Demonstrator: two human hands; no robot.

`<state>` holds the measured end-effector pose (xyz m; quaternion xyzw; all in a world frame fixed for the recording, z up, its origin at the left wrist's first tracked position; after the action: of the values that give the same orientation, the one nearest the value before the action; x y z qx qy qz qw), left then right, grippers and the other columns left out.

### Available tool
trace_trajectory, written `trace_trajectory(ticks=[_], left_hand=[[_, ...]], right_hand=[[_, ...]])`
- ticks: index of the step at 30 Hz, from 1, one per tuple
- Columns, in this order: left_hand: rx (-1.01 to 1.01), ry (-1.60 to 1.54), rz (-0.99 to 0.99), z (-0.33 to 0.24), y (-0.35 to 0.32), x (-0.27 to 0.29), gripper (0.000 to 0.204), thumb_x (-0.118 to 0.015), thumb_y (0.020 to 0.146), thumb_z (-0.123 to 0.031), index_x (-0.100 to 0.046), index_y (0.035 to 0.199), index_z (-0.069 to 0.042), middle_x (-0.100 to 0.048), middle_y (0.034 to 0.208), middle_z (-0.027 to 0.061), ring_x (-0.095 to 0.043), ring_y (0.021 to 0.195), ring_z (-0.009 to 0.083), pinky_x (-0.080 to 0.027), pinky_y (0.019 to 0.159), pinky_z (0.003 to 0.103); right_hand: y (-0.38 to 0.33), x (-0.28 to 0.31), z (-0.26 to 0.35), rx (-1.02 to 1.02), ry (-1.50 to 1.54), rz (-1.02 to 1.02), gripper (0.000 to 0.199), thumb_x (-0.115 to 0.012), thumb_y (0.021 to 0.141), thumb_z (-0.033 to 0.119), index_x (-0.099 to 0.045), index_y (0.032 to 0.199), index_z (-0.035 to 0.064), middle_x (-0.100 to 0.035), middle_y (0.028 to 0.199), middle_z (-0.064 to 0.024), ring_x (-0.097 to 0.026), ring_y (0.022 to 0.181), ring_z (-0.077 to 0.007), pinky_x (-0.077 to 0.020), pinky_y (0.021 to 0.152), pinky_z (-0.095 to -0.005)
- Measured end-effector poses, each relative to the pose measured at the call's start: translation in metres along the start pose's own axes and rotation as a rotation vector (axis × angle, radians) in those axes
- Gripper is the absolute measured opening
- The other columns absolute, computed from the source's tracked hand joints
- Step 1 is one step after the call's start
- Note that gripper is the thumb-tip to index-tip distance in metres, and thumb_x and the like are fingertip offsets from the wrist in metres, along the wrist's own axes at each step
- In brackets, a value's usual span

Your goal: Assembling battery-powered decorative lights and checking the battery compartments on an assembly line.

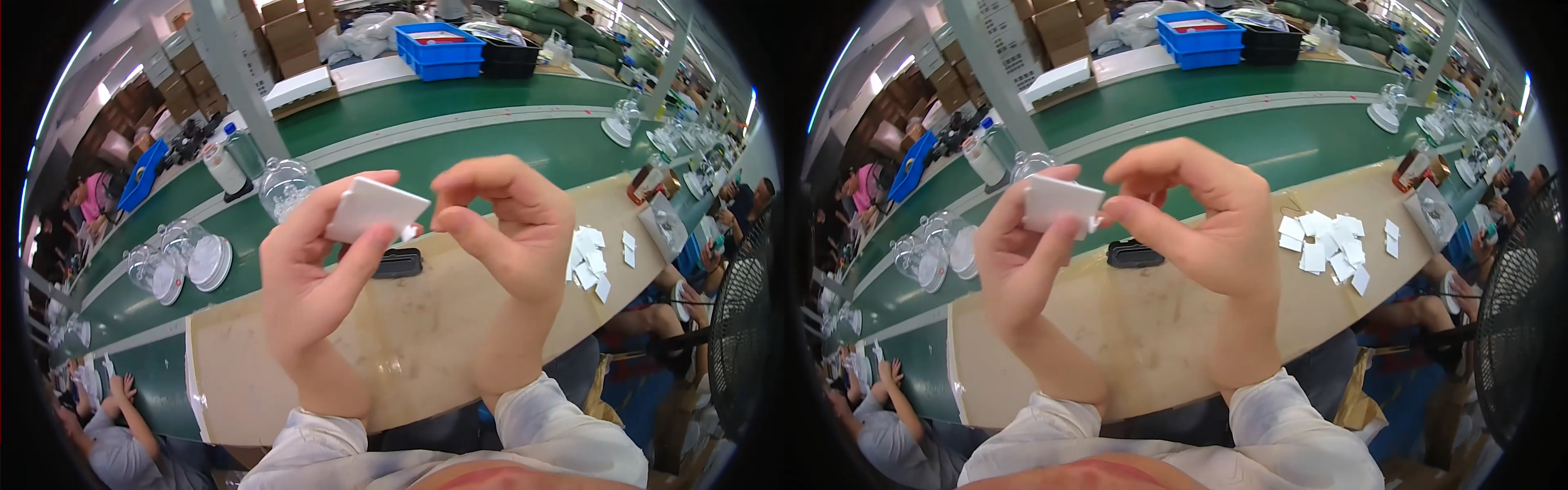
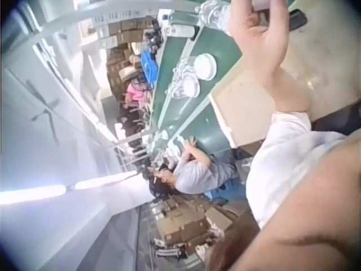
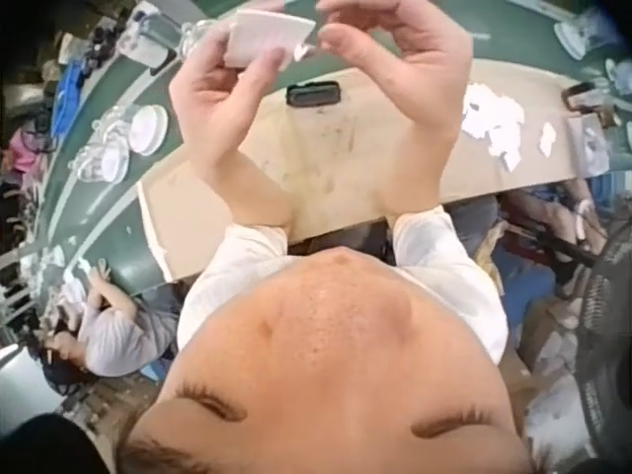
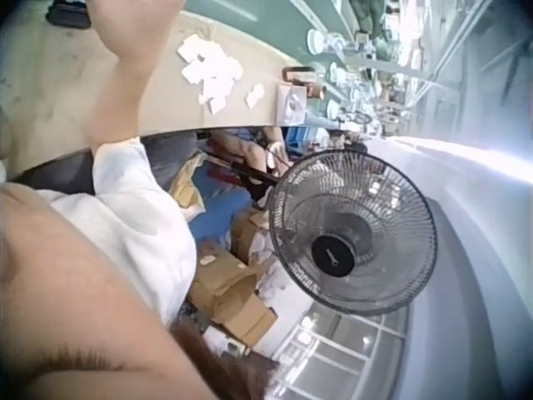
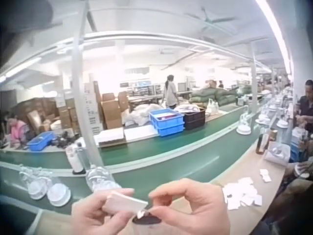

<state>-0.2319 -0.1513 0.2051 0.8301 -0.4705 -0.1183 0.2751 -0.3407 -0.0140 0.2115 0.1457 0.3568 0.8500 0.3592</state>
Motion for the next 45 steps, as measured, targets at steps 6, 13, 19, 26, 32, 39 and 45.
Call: trace_trajectory(ticks=[6, 13, 19, 26, 32, 39, 45], left_hand=[[0.051, -0.02, 0.082, 0.01, 0.005, -0.006, 0.037, -0.063, 0.085, 0.002, -0.061, 0.122, 0.0, -0.067, 0.1, 0.0053, -0.062, 0.083, 0.0074, -0.05, 0.067, 0.021], [0.014, -0.069, 0.066, 0.015, 0.007, -0.011, 0.04, -0.061, 0.087, 0.003, -0.055, 0.127, 0.001, -0.066, 0.098, 0.0061, -0.061, 0.072, 0.0069, -0.047, 0.058, 0.019], [0.088, -0.119, 0.023, 0.012, 0.007, -0.008, 0.042, -0.059, 0.088, 0.004, -0.051, 0.129, 0.003, -0.066, 0.096, 0.0087, -0.063, 0.067, 0.0089, -0.045, 0.05, 0.018], [0.088, -0.187, 0.043, 0.015, 0.008, -0.014, 0.041, -0.059, 0.089, 0.003, -0.049, 0.129, 0.005, -0.066, 0.098, 0.0118, -0.066, 0.068, 0.0118, -0.048, 0.049, 0.019], [0.047, -0.187, 0.03, 0.012, 0.008, -0.016, 0.041, -0.059, 0.09, 0.003, -0.048, 0.13, 0.005, -0.066, 0.089, 0.0142, -0.067, 0.064, 0.018, -0.05, 0.048, 0.023], [-0.044, -0.074, 0.044, 0.008, 0.008, -0.009, 0.038, -0.062, 0.089, 0.002, -0.054, 0.126, 0.002, -0.067, 0.093, 0.0114, -0.065, 0.068, 0.0134, -0.05, 0.055, 0.022], [-0.089, -0.06, 0.01, 0.009, 0.009, -0.007, 0.036, -0.062, 0.087, 0.005, -0.058, 0.123, 0.0, -0.068, 0.097, 0.0108, -0.065, 0.072, 0.0131, -0.053, 0.064, 0.024]], right_hand=[[0.001, -0.003, -0.005, 0.015, -0.019, 0.076, 0.021, -0.067, 0.081, -0.009, -0.063, 0.101, -0.0076, -0.065, 0.089, -0.0106, -0.064, 0.078, -0.015, -0.0513, 0.069, -0.0265], [0.002, 0.002, -0.008, 0.0, -0.003, 0.062, 0.023, -0.066, 0.081, -0.01, -0.062, 0.104, -0.0066, -0.064, 0.093, -0.0094, -0.063, 0.08, -0.0142, -0.0511, 0.071, -0.0271], [0.003, -0.01, -0.016, -0.105, -0.036, 0.157, 0.031, -0.067, 0.081, -0.006, -0.058, 0.111, -0.0033, -0.063, 0.09, -0.0051, -0.06, 0.082, -0.0109, -0.0476, 0.078, -0.0253], [0.003, -0.004, -0.019, -0.163, 0.004, 0.109, 0.032, -0.066, 0.083, -0.006, -0.056, 0.114, -0.0034, -0.064, 0.089, -0.0052, -0.061, 0.083, -0.0112, -0.0482, 0.077, -0.0253], [0.001, -0.005, -0.013, -0.1, -0.033, 0.125, 0.018, -0.067, 0.082, -0.007, -0.064, 0.099, -0.0045, -0.065, 0.09, -0.0063, -0.061, 0.083, -0.0119, -0.0488, 0.075, -0.0255], [0.002, -0.006, -0.011, -0.058, -0.009, 0.126, 0.013, -0.069, 0.078, -0.01, -0.066, 0.09, -0.0047, -0.065, 0.085, -0.007, -0.058, 0.076, -0.0118, -0.0461, 0.069, -0.0246], [0.006, -0.009, -0.007, 0.025, -0.114, 0.077, 0.013, -0.07, 0.076, -0.01, -0.066, 0.086, -0.0026, -0.065, 0.077, -0.0061, -0.056, 0.071, -0.011, -0.0428, 0.065, -0.024]])
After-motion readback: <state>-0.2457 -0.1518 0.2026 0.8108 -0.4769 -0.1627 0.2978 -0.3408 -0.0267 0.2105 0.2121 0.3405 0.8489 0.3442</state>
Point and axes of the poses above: each hand's wrist, its own y-axis towards the middle knuckle, its own x-axis out of the back of the hand, z = x × y, the point moved 7 cm from there along y, towards the middle knuckle
